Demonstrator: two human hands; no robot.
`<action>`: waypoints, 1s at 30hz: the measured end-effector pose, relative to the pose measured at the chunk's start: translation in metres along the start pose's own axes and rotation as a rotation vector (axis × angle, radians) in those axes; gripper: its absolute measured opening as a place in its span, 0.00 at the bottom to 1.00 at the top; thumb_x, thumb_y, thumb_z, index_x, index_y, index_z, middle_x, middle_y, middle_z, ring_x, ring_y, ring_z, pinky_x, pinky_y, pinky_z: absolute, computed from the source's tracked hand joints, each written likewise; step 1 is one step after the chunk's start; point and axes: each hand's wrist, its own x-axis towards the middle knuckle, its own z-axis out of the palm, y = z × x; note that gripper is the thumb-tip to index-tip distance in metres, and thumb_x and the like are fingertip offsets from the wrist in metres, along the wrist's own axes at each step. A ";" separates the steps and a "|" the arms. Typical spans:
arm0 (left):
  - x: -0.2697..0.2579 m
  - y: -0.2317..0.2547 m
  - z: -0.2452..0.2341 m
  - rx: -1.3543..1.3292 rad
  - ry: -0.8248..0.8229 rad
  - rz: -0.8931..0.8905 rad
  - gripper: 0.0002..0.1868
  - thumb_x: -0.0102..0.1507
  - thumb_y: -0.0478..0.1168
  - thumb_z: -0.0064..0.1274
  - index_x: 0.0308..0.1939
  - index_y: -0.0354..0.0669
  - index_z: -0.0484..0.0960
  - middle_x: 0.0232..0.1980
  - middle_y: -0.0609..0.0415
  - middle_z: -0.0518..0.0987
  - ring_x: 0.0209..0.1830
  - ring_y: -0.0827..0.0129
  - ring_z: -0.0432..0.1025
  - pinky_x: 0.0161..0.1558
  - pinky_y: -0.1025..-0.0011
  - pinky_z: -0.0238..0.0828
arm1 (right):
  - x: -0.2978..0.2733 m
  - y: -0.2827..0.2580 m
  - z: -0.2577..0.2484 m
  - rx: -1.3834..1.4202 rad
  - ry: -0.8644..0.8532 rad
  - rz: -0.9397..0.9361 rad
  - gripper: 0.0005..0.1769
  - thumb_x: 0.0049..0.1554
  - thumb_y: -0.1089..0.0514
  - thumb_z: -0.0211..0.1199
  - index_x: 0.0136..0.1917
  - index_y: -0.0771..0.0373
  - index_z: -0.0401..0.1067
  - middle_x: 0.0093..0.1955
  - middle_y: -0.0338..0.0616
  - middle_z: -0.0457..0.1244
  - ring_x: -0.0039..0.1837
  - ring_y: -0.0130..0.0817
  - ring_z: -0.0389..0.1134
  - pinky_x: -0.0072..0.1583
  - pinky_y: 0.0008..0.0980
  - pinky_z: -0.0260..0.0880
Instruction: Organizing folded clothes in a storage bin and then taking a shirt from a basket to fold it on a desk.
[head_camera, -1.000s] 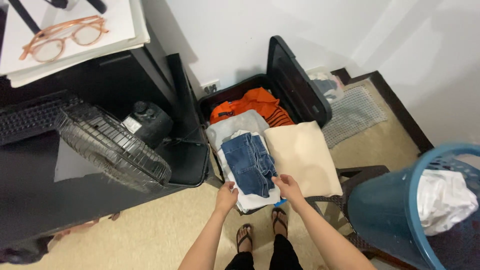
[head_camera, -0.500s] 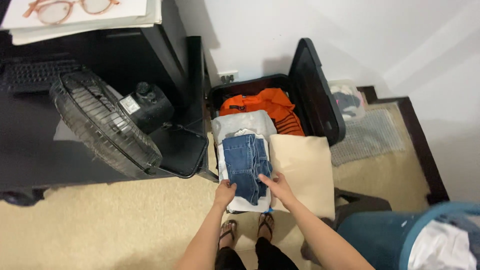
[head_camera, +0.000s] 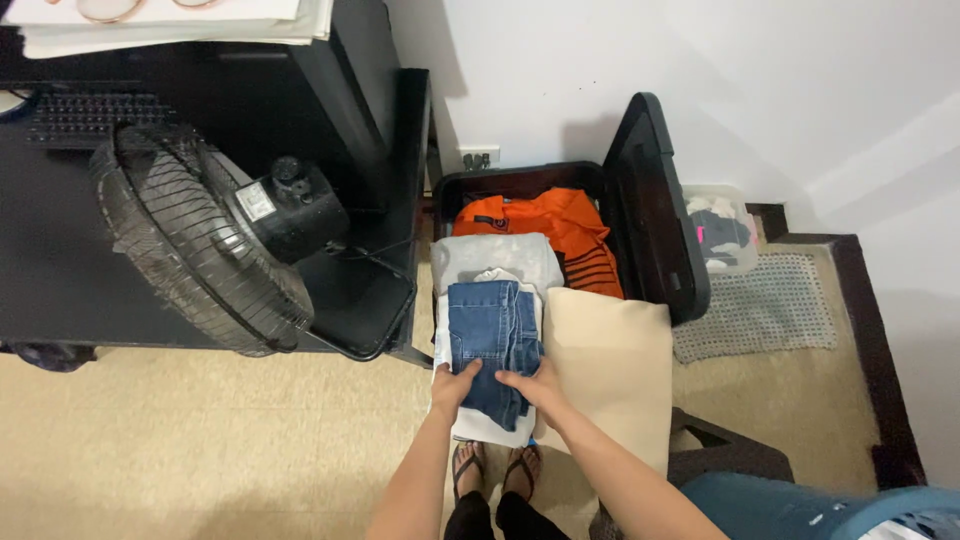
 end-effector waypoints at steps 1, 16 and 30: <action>-0.006 0.010 -0.001 0.002 -0.004 -0.001 0.49 0.54 0.55 0.70 0.68 0.27 0.68 0.64 0.36 0.77 0.62 0.53 0.76 0.61 0.65 0.73 | 0.001 0.001 -0.003 0.001 0.003 0.003 0.40 0.41 0.51 0.79 0.62 0.71 0.71 0.57 0.51 0.72 0.57 0.40 0.75 0.58 0.38 0.76; -0.098 0.090 0.020 -0.486 -0.541 -0.026 0.34 0.56 0.41 0.63 0.64 0.32 0.70 0.54 0.41 0.83 0.52 0.54 0.80 0.54 0.61 0.81 | -0.048 -0.030 -0.087 0.440 -0.017 0.103 0.51 0.46 0.49 0.74 0.76 0.63 0.53 0.69 0.60 0.61 0.68 0.50 0.67 0.64 0.48 0.73; -0.067 0.034 0.046 -0.057 -0.494 0.101 0.34 0.63 0.53 0.57 0.69 0.40 0.71 0.62 0.51 0.78 0.58 0.64 0.74 0.59 0.67 0.72 | -0.046 0.043 -0.153 0.386 0.418 -0.018 0.47 0.43 0.58 0.76 0.74 0.64 0.63 0.67 0.51 0.65 0.64 0.48 0.69 0.61 0.48 0.72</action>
